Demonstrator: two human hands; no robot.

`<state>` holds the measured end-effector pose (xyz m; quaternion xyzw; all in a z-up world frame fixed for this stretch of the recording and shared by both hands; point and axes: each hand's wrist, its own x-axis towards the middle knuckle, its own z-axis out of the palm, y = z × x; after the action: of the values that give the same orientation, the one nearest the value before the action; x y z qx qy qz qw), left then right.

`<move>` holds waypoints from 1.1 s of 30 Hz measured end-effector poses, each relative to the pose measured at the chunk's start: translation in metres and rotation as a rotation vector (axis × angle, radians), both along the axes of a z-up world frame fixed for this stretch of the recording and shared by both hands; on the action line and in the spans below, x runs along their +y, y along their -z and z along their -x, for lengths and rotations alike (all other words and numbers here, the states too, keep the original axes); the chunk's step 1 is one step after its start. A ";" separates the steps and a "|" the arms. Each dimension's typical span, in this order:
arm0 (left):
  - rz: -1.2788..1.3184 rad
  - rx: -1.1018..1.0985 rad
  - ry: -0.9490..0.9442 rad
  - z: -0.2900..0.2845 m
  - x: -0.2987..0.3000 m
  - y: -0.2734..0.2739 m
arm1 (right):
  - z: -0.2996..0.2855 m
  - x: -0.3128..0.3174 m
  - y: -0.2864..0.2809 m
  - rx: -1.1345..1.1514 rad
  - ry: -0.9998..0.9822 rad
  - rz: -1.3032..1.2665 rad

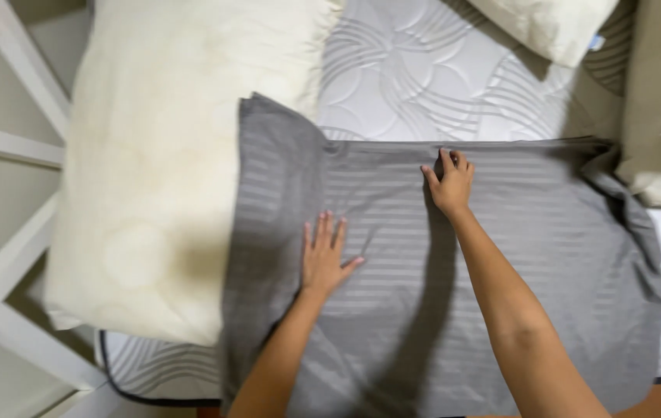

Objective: The person folds a gray striped sheet on a bed, smoothing it out and folding it into a compact rectangle. After placing the folded sheet on a pillow, the person uses a rainbow feather duster to dust the surface of several white pillows on the bed.

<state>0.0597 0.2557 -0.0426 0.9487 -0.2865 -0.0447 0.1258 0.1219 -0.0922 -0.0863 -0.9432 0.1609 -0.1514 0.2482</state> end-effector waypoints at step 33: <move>-0.147 -0.074 -0.041 0.202 0.093 -0.026 | 0.544 -0.032 0.043 0.486 1.025 -1.449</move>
<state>-0.1424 0.3492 -0.0161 0.9620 -0.2676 -0.0280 0.0458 -0.4217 -0.1241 -0.1294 -0.3763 0.6624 0.0974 0.6404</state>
